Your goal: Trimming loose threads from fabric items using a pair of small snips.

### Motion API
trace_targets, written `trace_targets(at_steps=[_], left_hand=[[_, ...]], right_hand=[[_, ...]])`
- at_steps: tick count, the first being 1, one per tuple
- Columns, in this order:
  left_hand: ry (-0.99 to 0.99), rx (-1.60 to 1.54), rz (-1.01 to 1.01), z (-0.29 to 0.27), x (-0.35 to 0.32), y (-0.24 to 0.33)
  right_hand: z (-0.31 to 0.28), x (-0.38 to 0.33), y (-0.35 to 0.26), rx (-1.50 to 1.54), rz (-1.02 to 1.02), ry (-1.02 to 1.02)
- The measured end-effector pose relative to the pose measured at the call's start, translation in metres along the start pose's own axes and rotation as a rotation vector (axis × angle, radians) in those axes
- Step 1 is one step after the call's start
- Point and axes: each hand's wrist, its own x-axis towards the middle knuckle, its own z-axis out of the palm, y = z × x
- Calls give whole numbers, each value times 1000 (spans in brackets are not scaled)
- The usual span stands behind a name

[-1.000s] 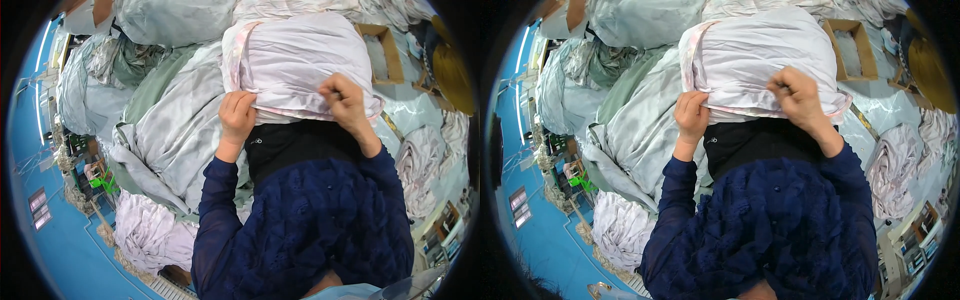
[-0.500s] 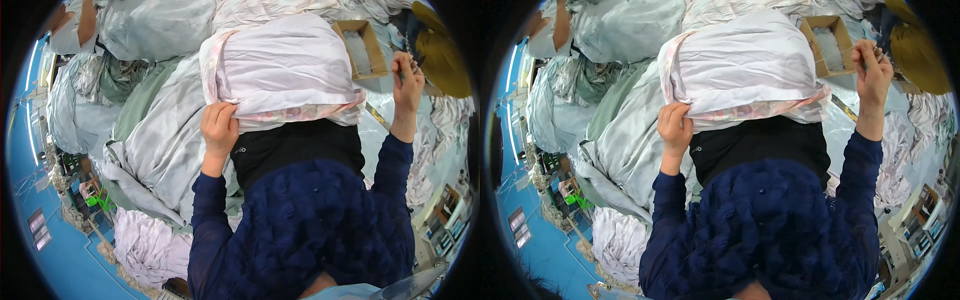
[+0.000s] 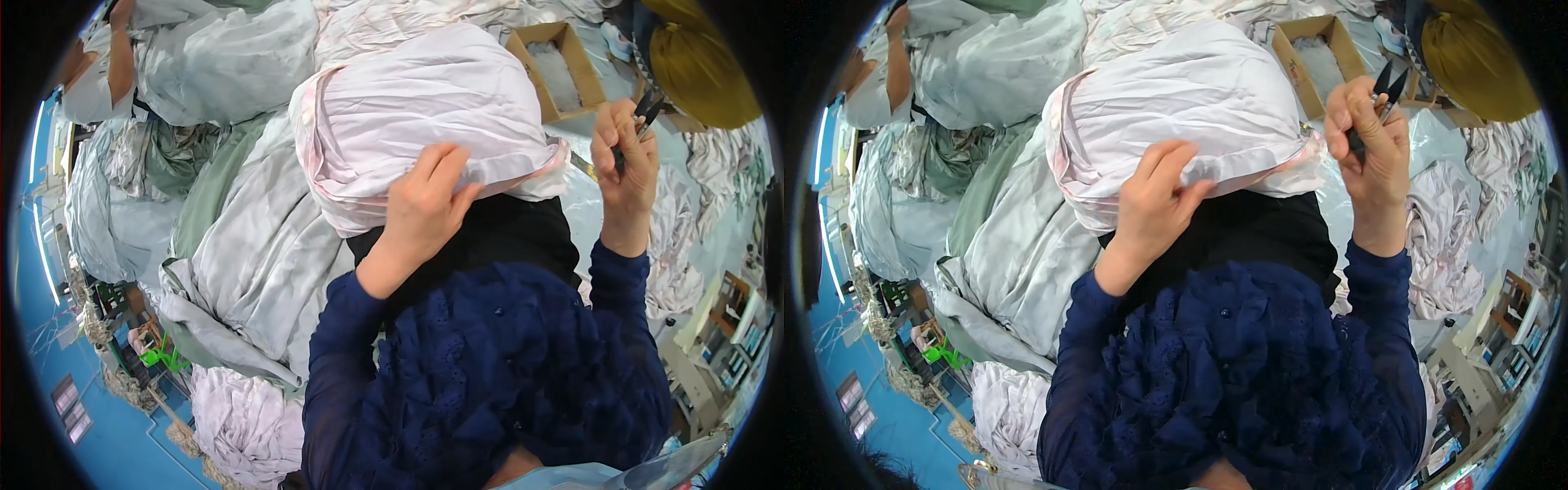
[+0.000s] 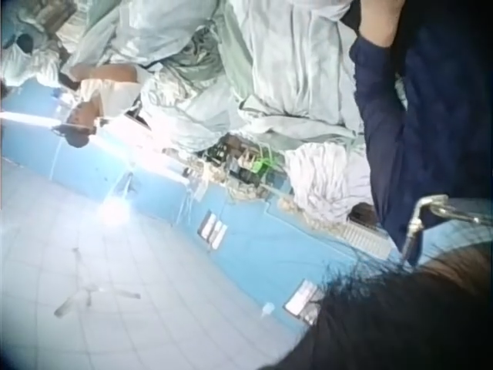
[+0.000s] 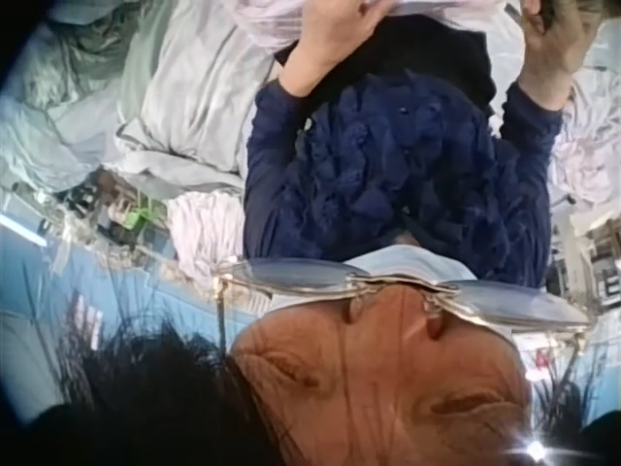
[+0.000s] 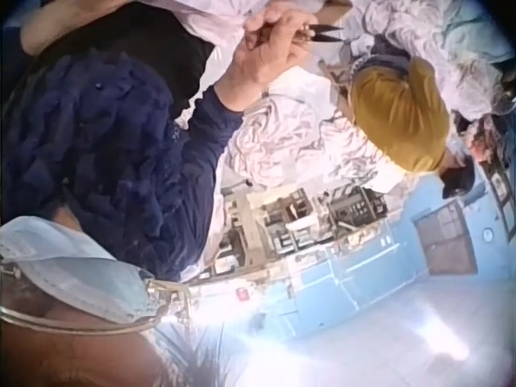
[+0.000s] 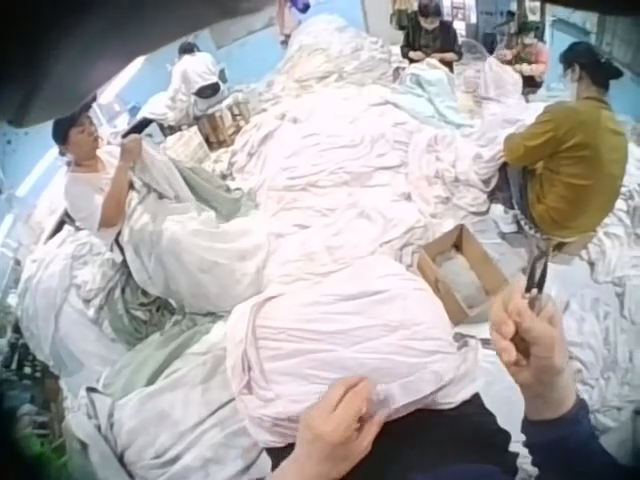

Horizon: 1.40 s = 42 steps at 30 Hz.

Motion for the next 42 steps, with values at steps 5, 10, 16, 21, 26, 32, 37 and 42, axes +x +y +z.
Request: trace_targets(at_steps=[5,10,16,21,26,32,37,42], left_hand=[[-184,139,-19,28,-2,-25],[-96,-104,-126,36,-17,-40],[-53,-236,-259,36,-24,-31],[55,-199,-274,20,-30,-17],[-90,-580,-674,2,-58,-8],[-119,-1298,-1131,13,-56,-6],[191,-1239,-1168,21,-55,-1],[289,-1215,-1280,15,-51,7]], right_hand=[[17,-7,2,130,-1,-67],[-5,-1,13,59,70,16],[15,-18,58,-763,20,-126],[30,-23,90,-1077,-156,-375],[18,-25,104,-1152,-153,-403],[30,-27,98,-1071,-166,-308],[21,-27,101,-1011,-115,-286],[9,-24,110,-979,-139,-324]])
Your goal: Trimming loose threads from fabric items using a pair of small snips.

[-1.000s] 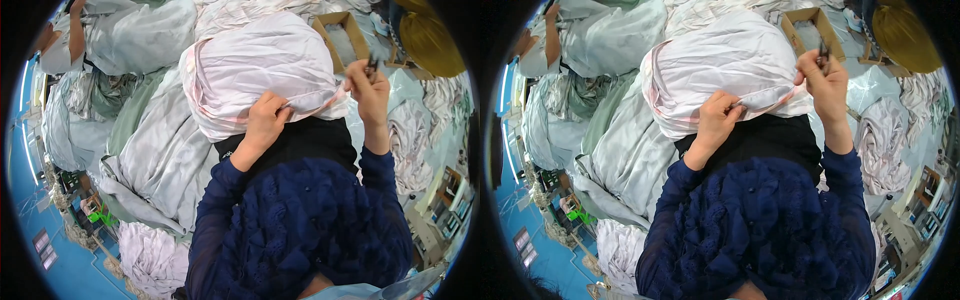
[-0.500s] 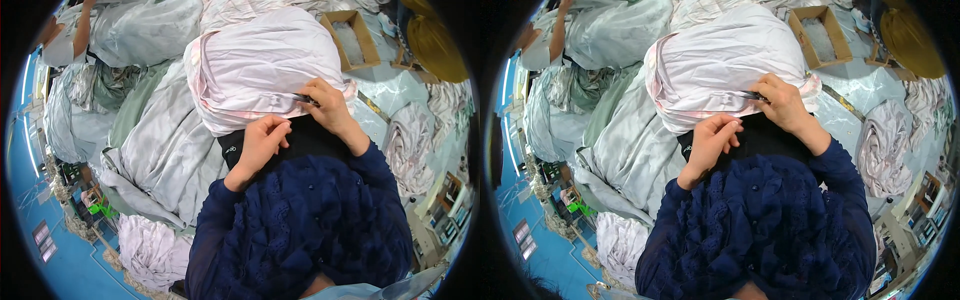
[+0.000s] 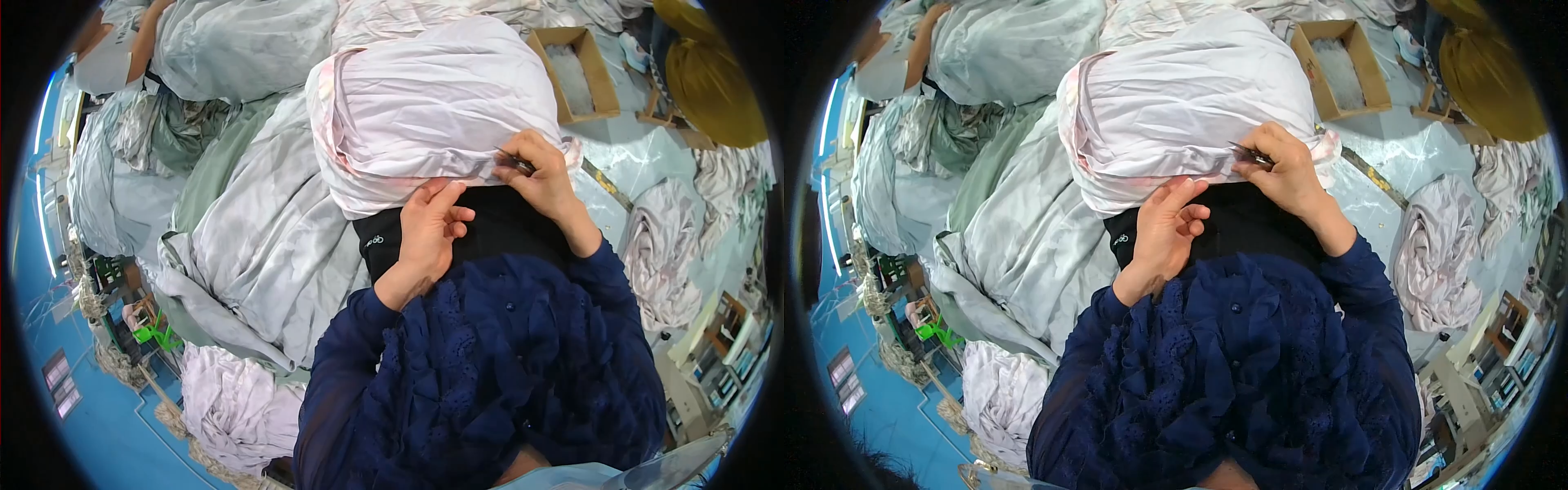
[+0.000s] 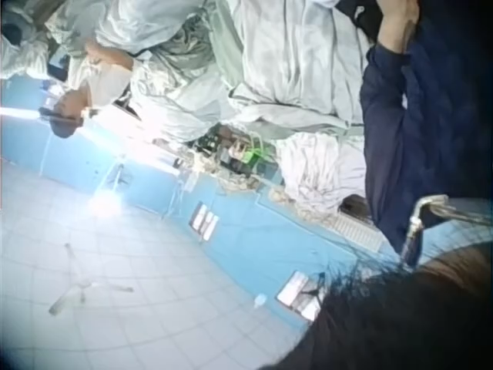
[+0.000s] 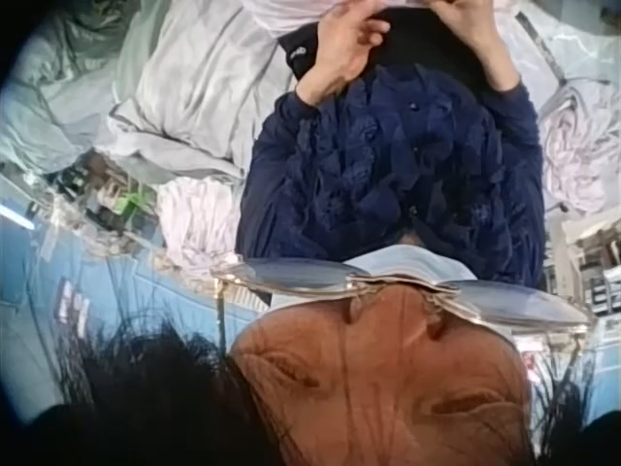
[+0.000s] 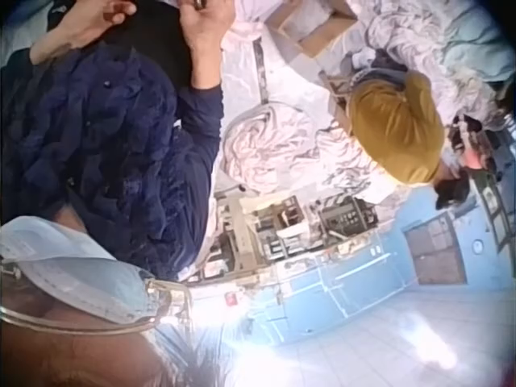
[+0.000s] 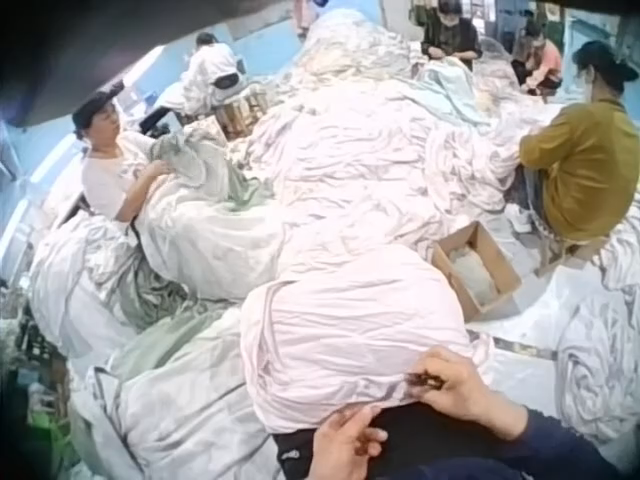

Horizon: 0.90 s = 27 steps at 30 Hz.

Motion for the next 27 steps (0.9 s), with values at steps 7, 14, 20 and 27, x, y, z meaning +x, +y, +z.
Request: trace_targets(at_steps=[7,14,20,27], left_hand=[[-79,-40,-118,-1,46,-10],[-197,73,69,9,42,-20],[-230,148,245,9,37,-24],[-246,125,265,5,39,-24]], right_hand=[[-4,0,2,99,117,-71],[8,-5,5,58,21,7],[-2,-9,1,-113,-17,-43],[-13,-6,-19,-36,39,-40]])
